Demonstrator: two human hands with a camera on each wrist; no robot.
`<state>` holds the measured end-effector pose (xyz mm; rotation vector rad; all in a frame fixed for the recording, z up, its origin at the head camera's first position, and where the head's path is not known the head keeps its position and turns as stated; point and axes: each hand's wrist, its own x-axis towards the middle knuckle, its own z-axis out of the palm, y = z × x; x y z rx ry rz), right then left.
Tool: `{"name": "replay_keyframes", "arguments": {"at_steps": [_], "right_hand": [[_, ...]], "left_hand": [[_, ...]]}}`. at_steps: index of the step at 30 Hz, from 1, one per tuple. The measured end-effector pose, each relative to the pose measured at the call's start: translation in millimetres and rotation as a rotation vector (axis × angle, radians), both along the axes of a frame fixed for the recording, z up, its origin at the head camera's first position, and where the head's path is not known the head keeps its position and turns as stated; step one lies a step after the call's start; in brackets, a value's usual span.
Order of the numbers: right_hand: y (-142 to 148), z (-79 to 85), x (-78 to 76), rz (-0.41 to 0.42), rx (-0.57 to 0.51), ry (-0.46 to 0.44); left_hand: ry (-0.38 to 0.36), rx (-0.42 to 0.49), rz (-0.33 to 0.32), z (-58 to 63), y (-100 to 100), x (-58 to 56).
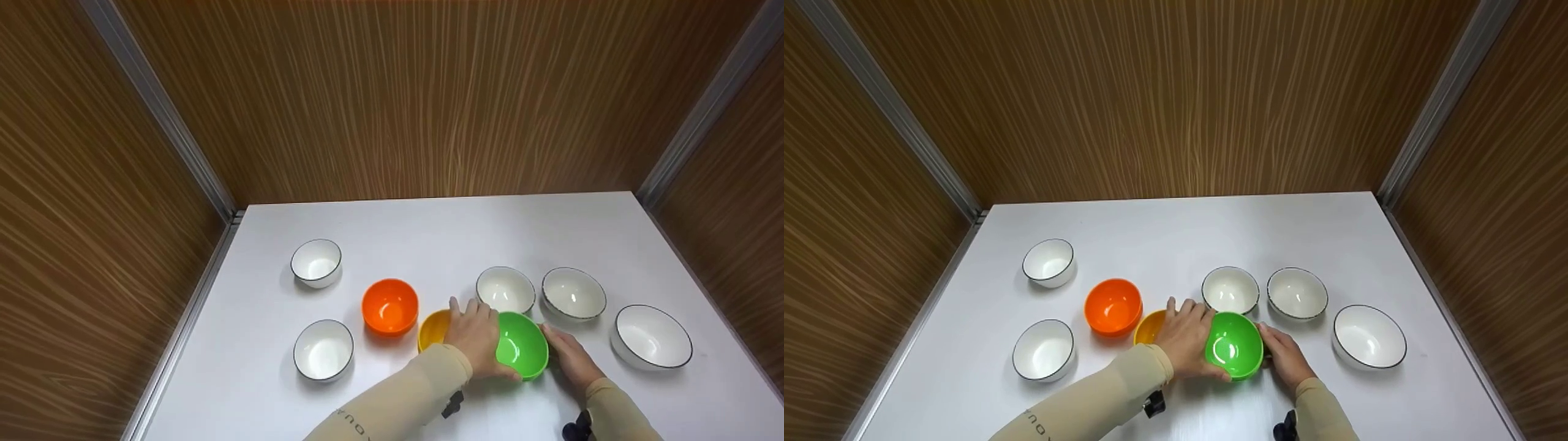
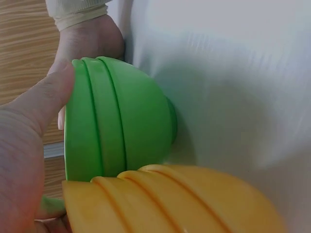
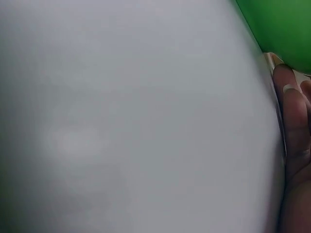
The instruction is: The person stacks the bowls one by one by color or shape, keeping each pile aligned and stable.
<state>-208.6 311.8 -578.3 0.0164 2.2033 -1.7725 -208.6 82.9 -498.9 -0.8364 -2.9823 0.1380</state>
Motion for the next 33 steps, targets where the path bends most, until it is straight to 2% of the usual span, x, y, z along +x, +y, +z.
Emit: {"name": "replay_keyframes", "arguments": {"at_steps": [6,14,23,33], "right_hand": [[-1.6,-0.2,-1.4,-0.021,0.025,-0.009],[3.8,1.4,-2.6,-0.065,0.169,0.006],[1.6,-2.9,-3.8,-0.074,0.084,0.027],[-0.9,-3.3,-3.0,-0.086,0.115,0.045]], "left_hand": [[-0.047,-0.003,-0.015,-1.7,0.3,2.5],[-0.1,0.033,-0.015,-2.7,-1.1,3.2],[-0.099,0.032,-0.014,-4.8,-1.7,3.4],[-0.094,-0.016,-0.013,-5.6,0.3,4.0]]}}
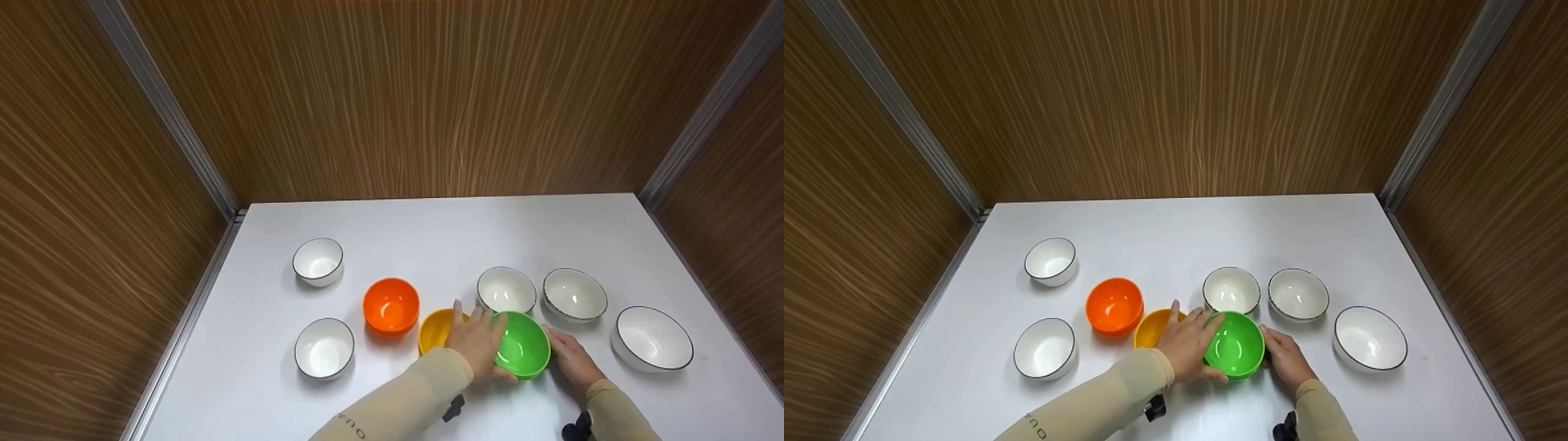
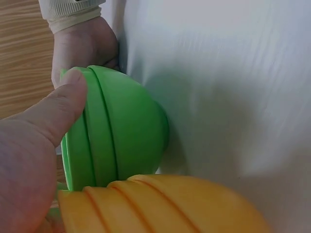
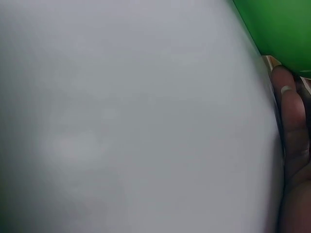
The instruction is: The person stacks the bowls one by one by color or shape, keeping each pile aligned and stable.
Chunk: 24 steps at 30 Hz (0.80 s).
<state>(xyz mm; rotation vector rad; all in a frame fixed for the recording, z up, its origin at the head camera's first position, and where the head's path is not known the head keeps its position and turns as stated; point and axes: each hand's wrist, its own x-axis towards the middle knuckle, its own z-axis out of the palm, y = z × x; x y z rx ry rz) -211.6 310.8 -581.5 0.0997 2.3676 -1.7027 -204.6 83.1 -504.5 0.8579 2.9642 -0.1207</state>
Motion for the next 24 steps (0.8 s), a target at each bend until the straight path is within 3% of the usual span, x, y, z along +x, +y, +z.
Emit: {"name": "replay_keyframes", "arguments": {"at_steps": [13,20,24], "right_hand": [[1.5,1.7,1.3,-0.016,-0.03,-0.055],[3.6,0.3,-0.6,0.028,0.031,0.005],[2.4,2.3,0.9,0.021,0.036,-0.022]], "left_hand": [[-0.002,0.045,-0.009,-0.2,0.0,2.7],[0.023,0.073,0.001,-2.4,0.0,4.9],[0.02,0.075,0.009,-3.5,-0.3,5.0]]}}
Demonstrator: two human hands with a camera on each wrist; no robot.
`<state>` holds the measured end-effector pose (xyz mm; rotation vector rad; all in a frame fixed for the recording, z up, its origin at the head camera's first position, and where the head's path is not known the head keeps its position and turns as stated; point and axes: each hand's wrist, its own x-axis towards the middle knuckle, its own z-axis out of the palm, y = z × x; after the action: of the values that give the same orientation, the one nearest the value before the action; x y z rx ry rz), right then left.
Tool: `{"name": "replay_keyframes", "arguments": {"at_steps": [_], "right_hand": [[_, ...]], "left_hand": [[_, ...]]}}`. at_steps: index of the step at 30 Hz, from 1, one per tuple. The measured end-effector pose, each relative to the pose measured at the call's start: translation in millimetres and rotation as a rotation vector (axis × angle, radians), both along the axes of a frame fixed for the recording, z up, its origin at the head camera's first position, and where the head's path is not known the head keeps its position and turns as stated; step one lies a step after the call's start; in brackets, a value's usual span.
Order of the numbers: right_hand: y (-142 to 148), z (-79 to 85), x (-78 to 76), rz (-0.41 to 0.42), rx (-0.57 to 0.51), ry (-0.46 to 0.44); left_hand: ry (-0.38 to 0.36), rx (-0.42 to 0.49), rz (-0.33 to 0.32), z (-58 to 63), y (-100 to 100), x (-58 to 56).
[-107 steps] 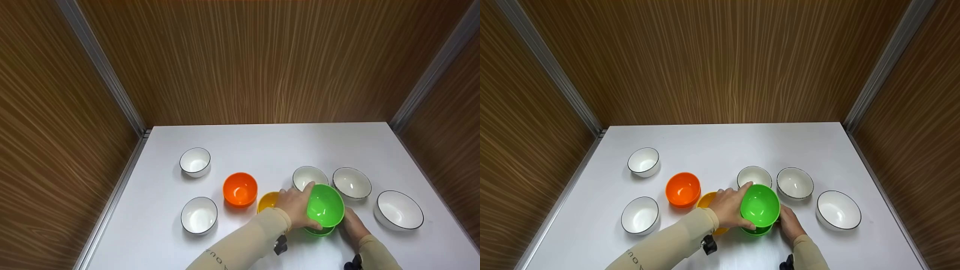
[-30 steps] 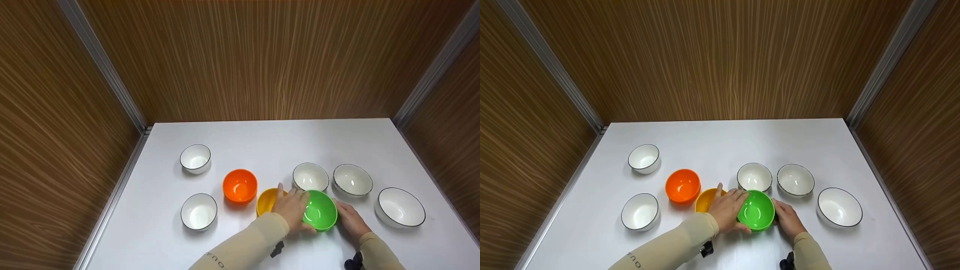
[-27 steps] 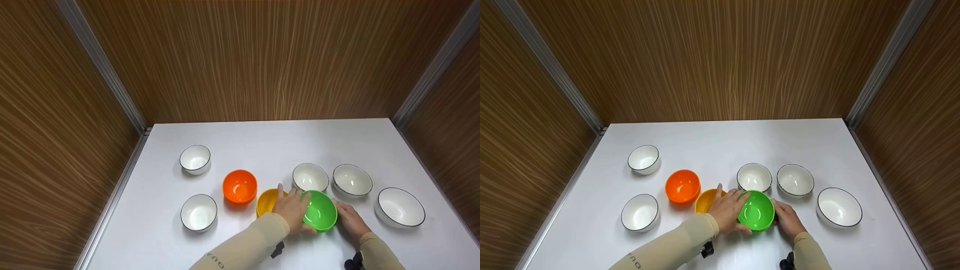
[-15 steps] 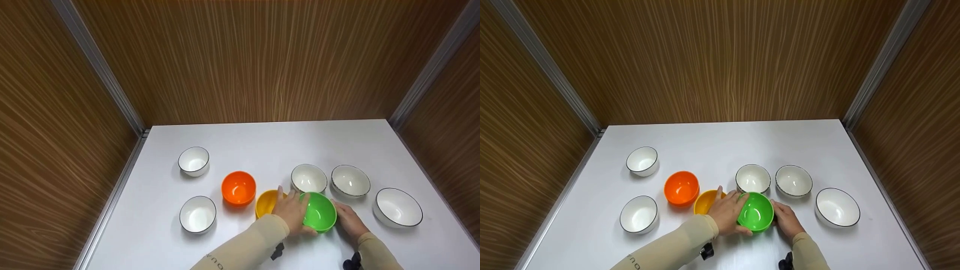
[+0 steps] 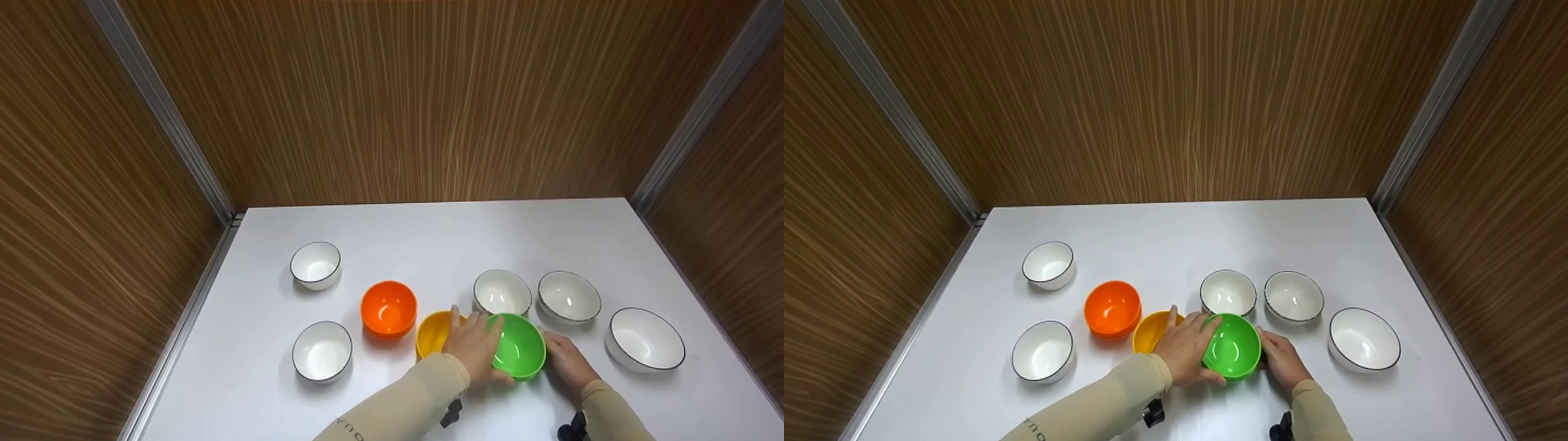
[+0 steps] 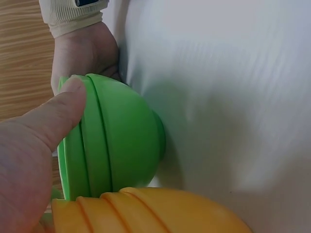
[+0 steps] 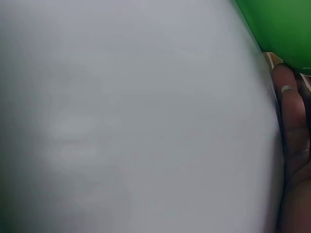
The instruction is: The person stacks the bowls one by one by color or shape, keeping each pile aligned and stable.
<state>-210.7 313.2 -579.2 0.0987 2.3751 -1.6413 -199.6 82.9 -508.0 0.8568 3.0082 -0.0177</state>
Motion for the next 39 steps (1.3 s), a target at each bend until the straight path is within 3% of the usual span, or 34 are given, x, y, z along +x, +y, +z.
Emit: {"name": "replay_keyframes", "arguments": {"at_steps": [13,19,24,28,32,35,39], "right_hand": [[-7,2.3,-1.5,-0.03,-0.006,-0.012],[-6,3.5,-2.9,-0.045,-0.031,-0.035],[-6,4.0,-3.7,-0.025,-0.025,0.001],[-4,6.8,-2.6,-0.025,-0.032,-0.013],[2,10.0,3.1,-0.034,-0.074,-0.032],[9,14.0,10.8,-0.046,-0.123,-0.019],[21,26.0,22.3,-0.054,-0.105,0.066]], "left_hand": [[-0.02,0.048,0.004,3.2,-8,1.6],[-0.015,0.197,-0.011,18.5,-27,7.4],[-0.042,0.392,0.035,34.6,-66,16.5],[0.004,0.551,0.116,44.7,-107,22.8],[0.097,0.748,0.24,45.7,-149,27.7],[0.156,0.844,0.368,36.2,-181,32.5],[0.216,0.911,0.54,12.7,-224,39.6]]}}
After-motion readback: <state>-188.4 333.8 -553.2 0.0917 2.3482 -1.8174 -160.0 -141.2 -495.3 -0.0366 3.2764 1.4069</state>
